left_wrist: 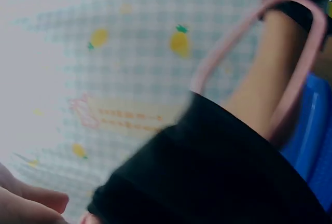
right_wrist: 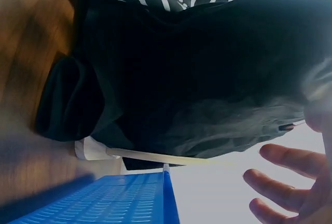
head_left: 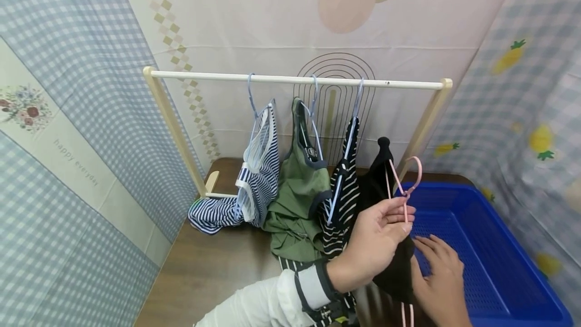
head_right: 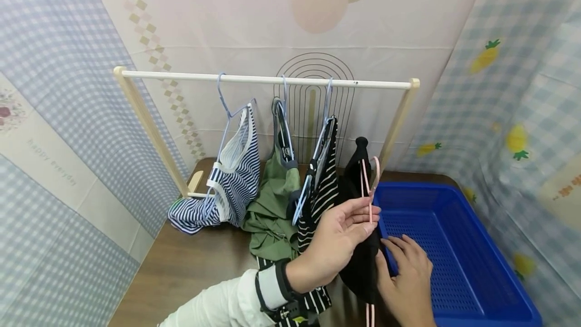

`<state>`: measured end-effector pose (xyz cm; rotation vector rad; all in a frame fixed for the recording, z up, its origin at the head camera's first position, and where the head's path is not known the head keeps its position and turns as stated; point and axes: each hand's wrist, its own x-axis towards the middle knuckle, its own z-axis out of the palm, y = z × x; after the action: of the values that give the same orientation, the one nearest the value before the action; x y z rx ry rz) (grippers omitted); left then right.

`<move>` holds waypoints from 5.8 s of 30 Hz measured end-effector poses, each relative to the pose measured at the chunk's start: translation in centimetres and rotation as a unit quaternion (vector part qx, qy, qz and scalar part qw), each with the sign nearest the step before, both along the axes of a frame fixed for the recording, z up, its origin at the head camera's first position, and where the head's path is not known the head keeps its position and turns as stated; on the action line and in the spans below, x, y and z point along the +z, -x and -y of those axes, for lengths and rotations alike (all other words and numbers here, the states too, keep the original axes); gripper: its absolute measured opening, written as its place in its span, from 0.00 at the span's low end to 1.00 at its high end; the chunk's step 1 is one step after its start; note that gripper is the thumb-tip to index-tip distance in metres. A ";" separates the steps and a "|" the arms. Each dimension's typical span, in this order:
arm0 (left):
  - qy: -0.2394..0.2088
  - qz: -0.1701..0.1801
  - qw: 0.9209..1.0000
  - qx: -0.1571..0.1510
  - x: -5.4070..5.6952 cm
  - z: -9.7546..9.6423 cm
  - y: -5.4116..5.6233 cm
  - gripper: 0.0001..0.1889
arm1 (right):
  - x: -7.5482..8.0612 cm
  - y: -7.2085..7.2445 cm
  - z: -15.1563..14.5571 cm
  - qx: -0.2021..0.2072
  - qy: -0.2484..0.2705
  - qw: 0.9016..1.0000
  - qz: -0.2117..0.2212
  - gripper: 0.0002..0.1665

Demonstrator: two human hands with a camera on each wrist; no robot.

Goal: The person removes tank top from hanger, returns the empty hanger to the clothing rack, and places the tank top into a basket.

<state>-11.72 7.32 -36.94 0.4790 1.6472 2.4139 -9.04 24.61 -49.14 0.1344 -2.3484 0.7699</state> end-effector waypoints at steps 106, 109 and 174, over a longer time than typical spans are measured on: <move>-0.071 -0.001 0.993 0.091 -5.3 -0.9 6.0 0.15 | 4.9 -1.2 3.6 0.002 -0.035 0.999 -0.036 0.11; -0.073 -0.004 0.993 0.097 -5.4 -0.9 6.0 0.14 | 4.6 -1.7 3.7 -0.003 -0.057 0.997 -0.044 0.11; -0.106 -0.007 0.987 0.121 -5.7 0.0 8.0 0.17 | -2.9 -1.5 -1.4 0.242 -0.223 0.921 -0.208 0.24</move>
<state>-19.77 7.29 -42.65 0.3436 1.5407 2.7865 -7.51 26.04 -52.06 1.0059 -2.0472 0.3509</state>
